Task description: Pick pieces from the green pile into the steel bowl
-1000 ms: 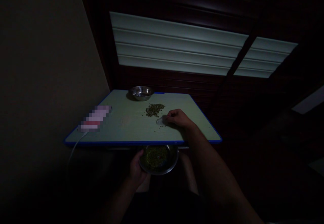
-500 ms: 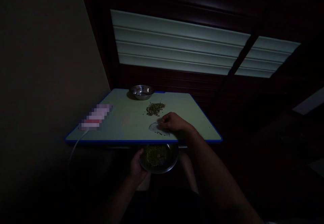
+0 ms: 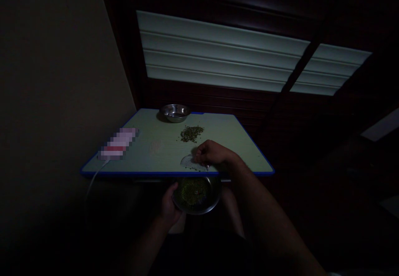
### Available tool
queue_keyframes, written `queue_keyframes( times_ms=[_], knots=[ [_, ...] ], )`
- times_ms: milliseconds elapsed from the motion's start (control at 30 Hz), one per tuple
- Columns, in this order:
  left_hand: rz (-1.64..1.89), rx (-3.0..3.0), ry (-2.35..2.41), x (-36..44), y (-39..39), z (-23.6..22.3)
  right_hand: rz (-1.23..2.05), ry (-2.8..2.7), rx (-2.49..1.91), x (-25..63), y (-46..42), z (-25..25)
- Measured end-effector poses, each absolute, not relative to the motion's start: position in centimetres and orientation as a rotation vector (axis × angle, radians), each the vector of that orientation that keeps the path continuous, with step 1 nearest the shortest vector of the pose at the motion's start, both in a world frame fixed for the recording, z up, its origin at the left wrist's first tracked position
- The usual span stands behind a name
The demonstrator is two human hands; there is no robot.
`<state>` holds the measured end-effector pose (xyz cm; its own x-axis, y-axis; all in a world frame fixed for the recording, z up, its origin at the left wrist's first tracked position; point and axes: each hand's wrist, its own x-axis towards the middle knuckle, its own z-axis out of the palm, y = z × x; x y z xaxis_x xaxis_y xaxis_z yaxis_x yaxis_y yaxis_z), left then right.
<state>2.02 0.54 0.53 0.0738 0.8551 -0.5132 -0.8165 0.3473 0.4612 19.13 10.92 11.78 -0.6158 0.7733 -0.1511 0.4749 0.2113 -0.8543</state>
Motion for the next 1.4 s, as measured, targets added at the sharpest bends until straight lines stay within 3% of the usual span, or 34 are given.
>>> queue_keyframes(
  times_ms=[1033, 1400],
  knots=[
    [1.228, 0.066, 0.751, 1.7, 0.5, -0.1, 1.547, -2.079, -1.129, 19.3, 10.9, 13.1],
    [1.254, 0.069, 0.807, 1.8, 0.5, 0.1, 0.886, -1.392, -1.334, 21.5, 15.4, 10.2]
  ],
)
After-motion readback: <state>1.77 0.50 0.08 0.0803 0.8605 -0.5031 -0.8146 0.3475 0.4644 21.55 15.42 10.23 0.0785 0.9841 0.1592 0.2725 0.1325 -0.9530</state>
